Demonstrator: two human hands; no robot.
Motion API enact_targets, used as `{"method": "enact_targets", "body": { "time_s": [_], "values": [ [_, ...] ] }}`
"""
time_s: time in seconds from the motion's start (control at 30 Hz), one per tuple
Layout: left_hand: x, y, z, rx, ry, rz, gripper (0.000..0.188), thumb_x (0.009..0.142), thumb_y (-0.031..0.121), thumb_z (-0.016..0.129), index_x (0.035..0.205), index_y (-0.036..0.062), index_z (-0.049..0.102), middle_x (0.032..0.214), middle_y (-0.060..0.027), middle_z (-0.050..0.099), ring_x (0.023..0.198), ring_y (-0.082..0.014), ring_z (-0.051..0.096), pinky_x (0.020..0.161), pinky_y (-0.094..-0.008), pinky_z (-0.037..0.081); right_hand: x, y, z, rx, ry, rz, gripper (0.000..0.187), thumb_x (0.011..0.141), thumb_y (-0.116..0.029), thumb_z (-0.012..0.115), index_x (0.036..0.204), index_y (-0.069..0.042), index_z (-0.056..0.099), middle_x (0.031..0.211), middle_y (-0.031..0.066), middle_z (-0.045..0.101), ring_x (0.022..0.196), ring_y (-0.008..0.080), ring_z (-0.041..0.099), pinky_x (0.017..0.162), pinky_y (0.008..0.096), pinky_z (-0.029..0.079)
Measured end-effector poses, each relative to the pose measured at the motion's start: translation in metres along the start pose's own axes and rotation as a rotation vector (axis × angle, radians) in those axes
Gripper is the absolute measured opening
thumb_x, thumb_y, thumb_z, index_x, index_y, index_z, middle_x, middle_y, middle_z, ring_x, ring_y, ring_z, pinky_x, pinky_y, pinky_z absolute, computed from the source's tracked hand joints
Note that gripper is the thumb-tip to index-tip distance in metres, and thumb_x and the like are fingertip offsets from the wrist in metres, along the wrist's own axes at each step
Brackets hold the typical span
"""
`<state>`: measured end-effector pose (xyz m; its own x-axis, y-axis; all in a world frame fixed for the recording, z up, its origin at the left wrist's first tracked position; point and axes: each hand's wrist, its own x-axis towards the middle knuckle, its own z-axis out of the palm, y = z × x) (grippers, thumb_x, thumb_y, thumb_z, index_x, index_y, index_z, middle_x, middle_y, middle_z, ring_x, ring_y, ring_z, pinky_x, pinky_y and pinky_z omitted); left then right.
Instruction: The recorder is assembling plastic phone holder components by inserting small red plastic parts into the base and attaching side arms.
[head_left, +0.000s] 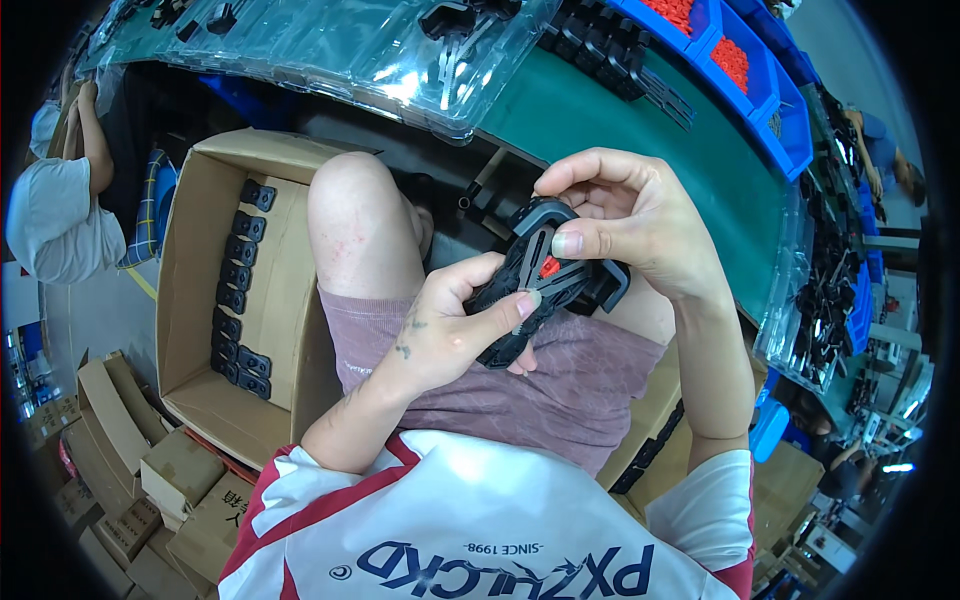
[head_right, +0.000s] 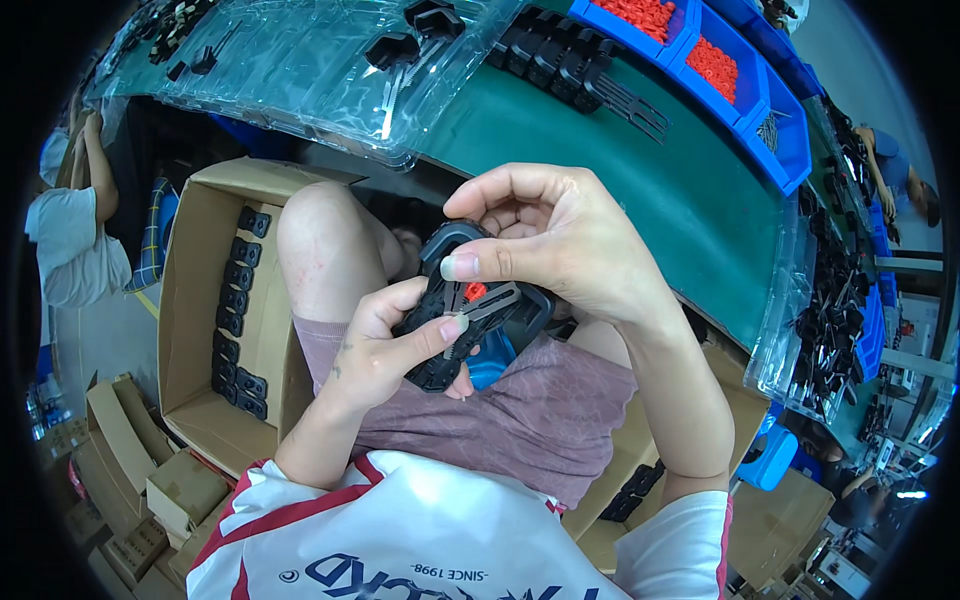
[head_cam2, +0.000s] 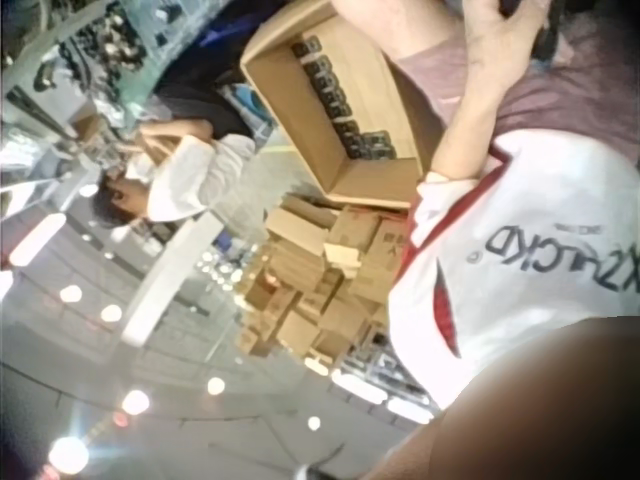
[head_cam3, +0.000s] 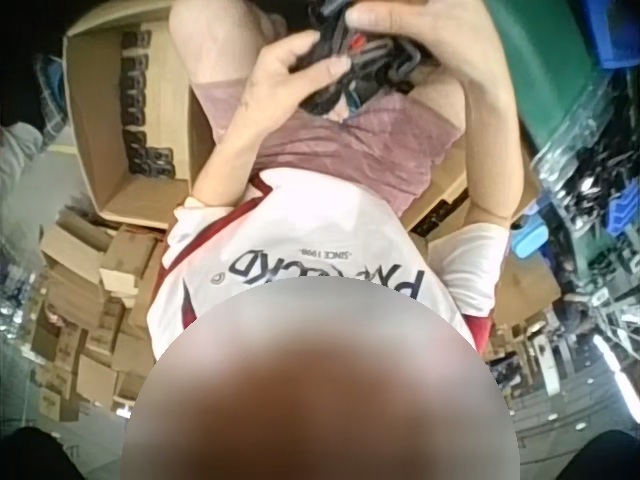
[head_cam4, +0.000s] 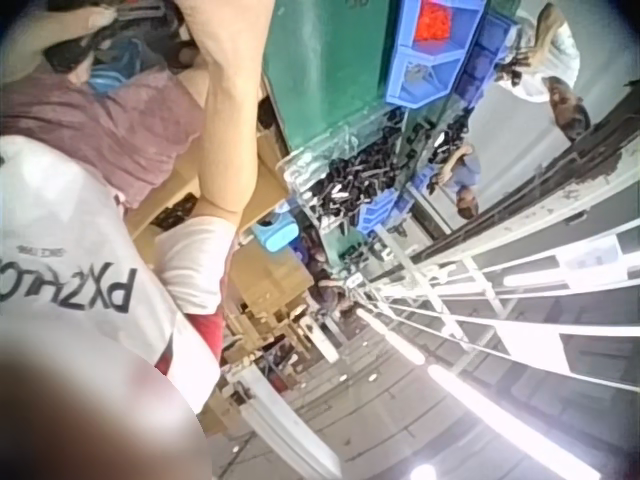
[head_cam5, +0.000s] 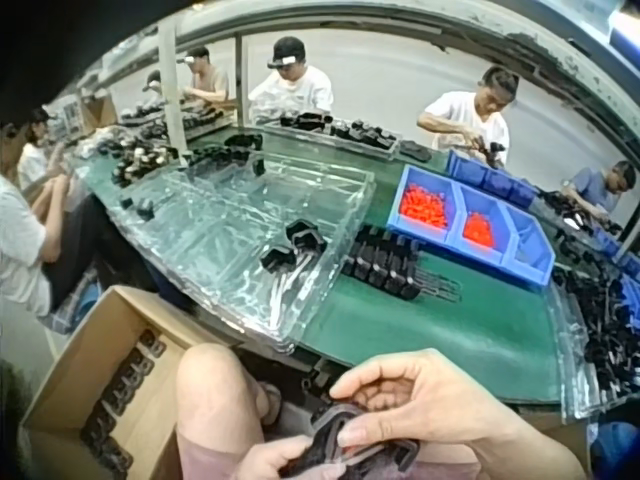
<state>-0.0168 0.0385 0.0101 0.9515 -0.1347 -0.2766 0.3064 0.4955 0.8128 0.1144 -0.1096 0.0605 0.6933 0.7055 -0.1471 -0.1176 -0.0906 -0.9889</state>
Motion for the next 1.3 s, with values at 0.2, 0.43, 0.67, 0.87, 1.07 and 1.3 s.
{"method": "enact_targets", "body": {
  "time_s": [0.2,0.43,0.67,0.87,1.07,1.3],
  "values": [
    [-0.002,0.000,-0.001,-0.026,0.031,-0.021,0.017,0.086,0.004,0.060,0.099,-0.0060,0.054,0.076,-0.0137,0.064,0.053,-0.0189,0.063,0.048,-0.0230,0.053,0.005,0.002,0.000,0.056,-0.081,0.154,0.042,0.068,-0.008,0.074,0.107,0.003,0.061,0.085,0.0118,0.064,0.071,0.0134,0.060,0.069,0.0211,0.050],
    [0.000,-0.006,0.001,0.022,0.073,0.063,0.010,0.089,0.007,0.058,0.091,-0.0024,0.056,0.068,-0.0063,0.059,0.053,-0.0132,0.060,0.049,-0.0188,0.047,0.012,0.007,-0.004,0.094,-0.123,0.208,0.044,0.070,-0.009,0.072,0.110,0.003,0.059,0.082,0.0114,0.063,0.067,0.0122,0.060,0.065,0.0177,0.048],
    [0.015,-0.009,-0.022,0.074,-0.029,0.021,0.017,0.088,0.011,0.061,0.074,0.0022,0.059,0.061,0.0017,0.053,0.050,-0.0041,0.045,0.045,-0.0151,0.034,0.013,0.008,-0.002,0.044,-0.178,0.239,0.042,0.073,-0.012,0.073,0.110,0.004,0.060,0.081,0.0110,0.063,0.065,0.0108,0.059,0.064,0.0168,0.047],
    [0.016,-0.015,-0.022,0.137,0.090,0.014,0.026,0.087,0.013,0.063,0.063,0.0052,0.057,0.058,0.0055,0.048,0.051,-0.0015,0.035,0.045,-0.0155,0.028,0.008,0.014,0.000,-0.035,-0.050,0.051,0.037,0.078,-0.014,0.071,0.110,0.001,0.062,0.088,0.0083,0.063,0.070,0.0098,0.058,0.061,0.0175,0.047],
    [0.012,-0.010,-0.013,0.018,0.187,0.071,0.024,0.087,0.011,0.063,0.065,0.0043,0.058,0.060,0.0047,0.050,0.053,-0.0011,0.037,0.046,-0.0149,0.029,0.049,0.029,-0.049,-0.305,0.864,-0.357,0.040,0.082,-0.015,0.068,0.115,0.005,0.057,0.098,0.0139,0.060,0.061,0.0116,0.057,0.049,0.0211,0.047],
    [0.018,-0.005,-0.010,-0.032,0.326,0.058,0.022,0.087,0.008,0.063,0.066,0.0041,0.059,0.064,0.0030,0.054,0.054,-0.0009,0.040,0.048,-0.0137,0.030,0.030,0.042,-0.054,0.124,0.856,-0.349,0.037,0.090,-0.007,0.056,0.124,0.006,0.048,0.095,0.0119,0.056,0.063,0.0094,0.053,0.052,0.0196,0.047]
  ]
}}
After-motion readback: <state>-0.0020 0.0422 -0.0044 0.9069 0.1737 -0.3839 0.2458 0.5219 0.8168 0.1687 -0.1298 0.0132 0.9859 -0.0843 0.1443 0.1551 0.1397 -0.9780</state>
